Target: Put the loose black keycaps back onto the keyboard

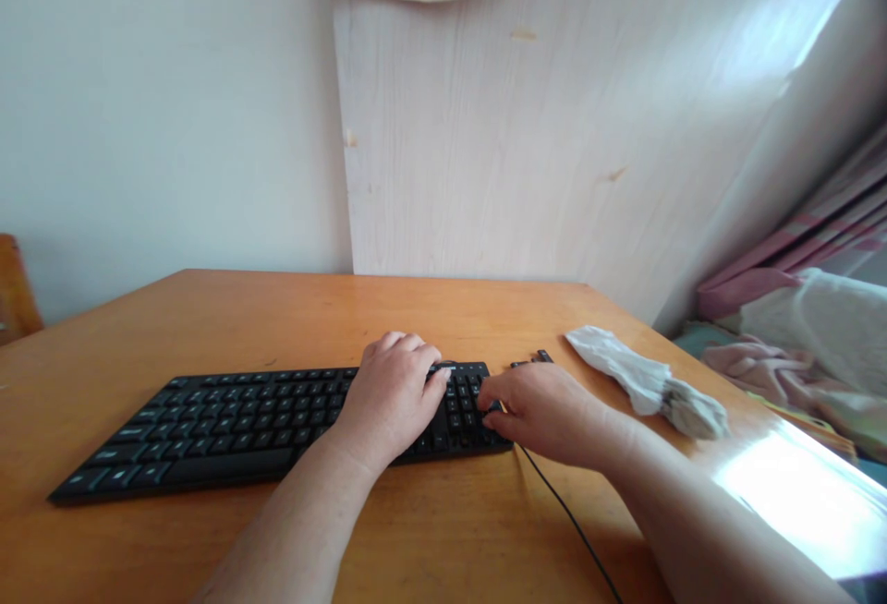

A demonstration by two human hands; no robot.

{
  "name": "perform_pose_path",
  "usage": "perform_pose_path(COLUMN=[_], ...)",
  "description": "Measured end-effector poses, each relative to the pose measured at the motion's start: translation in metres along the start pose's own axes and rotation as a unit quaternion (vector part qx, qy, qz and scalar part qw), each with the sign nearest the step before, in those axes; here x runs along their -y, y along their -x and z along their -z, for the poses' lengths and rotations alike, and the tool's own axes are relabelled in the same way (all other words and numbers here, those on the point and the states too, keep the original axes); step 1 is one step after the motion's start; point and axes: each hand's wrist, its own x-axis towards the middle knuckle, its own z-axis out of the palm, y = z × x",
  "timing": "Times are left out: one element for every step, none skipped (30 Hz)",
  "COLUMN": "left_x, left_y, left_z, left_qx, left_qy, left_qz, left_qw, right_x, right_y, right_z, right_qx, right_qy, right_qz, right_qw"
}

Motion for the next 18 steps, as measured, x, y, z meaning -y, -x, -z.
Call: perform_pose_path(left_x=[-0.0005, -0.0010, -0.0015, -0.0020, -0.0024, -0.0028, -0.0030, -0.0031, -0.0030, -0.0028, -0.0026, -0.0022, -0.0019, -0.0015, -0.0012, -0.0010, -0.0009, -0.0009], left_y=[0.0000, -0.0001, -0.0002, -0.0002, -0.0002, -0.0001, 0.0000, 0.0001, 0.0003, 0.0005, 0.0007, 0.0009, 0.0010, 0.0010, 0.0010, 0.0010, 0.0009, 0.0008], left_z=[0.0003, 0.0007, 0.0012, 0.0016, 0.0021, 0.0024, 0.0026, 0.0027, 0.0026, 0.0024, 0.0021, 0.0018, 0.0014, 0.0009, 0.0005, 0.0001, -0.0003, -0.0006], left_qx=[0.001, 0.001, 0.002, 0.003, 0.003, 0.005, 0.006, 0.007, 0.007, 0.006, 0.005, 0.004, 0.003, 0.003, 0.003, 0.003, 0.003, 0.003], left_qy=[0.000, 0.000, -0.001, -0.001, -0.001, -0.001, 0.000, 0.000, 0.000, 0.001, 0.001, 0.000, 0.000, -0.001, -0.002, -0.002, -0.003, -0.003], left_qz=[0.002, 0.004, 0.005, 0.006, 0.006, 0.006, 0.006, 0.006, 0.006, 0.006, 0.006, 0.006, 0.006, 0.005, 0.005, 0.004, 0.003, 0.003], left_qw=[1.000, 1.000, 1.000, 1.000, 1.000, 1.000, 1.000, 1.000, 1.000, 1.000, 1.000, 1.000, 1.000, 1.000, 1.000, 1.000, 1.000, 1.000], right_x=[0.0004, 0.0007, 0.0010, 0.0011, 0.0012, 0.0013, 0.0014, 0.0014, 0.0013, 0.0013, 0.0012, 0.0011, 0.0010, 0.0009, 0.0008, 0.0008, 0.0008, 0.0009], right_y=[0.0003, 0.0007, 0.0011, 0.0014, 0.0017, 0.0020, 0.0021, 0.0022, 0.0023, 0.0023, 0.0024, 0.0024, 0.0025, 0.0025, 0.0026, 0.0025, 0.0025, 0.0024], right_z=[0.0004, 0.0008, 0.0011, 0.0014, 0.0017, 0.0018, 0.0019, 0.0020, 0.0020, 0.0020, 0.0019, 0.0017, 0.0015, 0.0012, 0.0008, 0.0004, 0.0000, -0.0004], right_qx=[0.004, 0.007, 0.008, 0.007, 0.005, 0.003, 0.001, -0.001, -0.003, -0.004, -0.006, -0.006, -0.007, -0.007, -0.007, -0.006, -0.006, -0.005], right_qy=[0.002, 0.005, 0.006, 0.007, 0.007, 0.008, 0.009, 0.009, 0.010, 0.009, 0.009, 0.009, 0.010, 0.012, 0.014, 0.016, 0.019, 0.023], right_qz=[0.003, 0.005, 0.008, 0.009, 0.010, 0.009, 0.008, 0.008, 0.009, 0.011, 0.012, 0.013, 0.012, 0.011, 0.011, 0.011, 0.011, 0.011], right_qw=[1.000, 1.000, 1.000, 1.000, 1.000, 1.000, 1.000, 1.000, 1.000, 1.000, 1.000, 1.000, 1.000, 1.000, 1.000, 1.000, 1.000, 1.000])
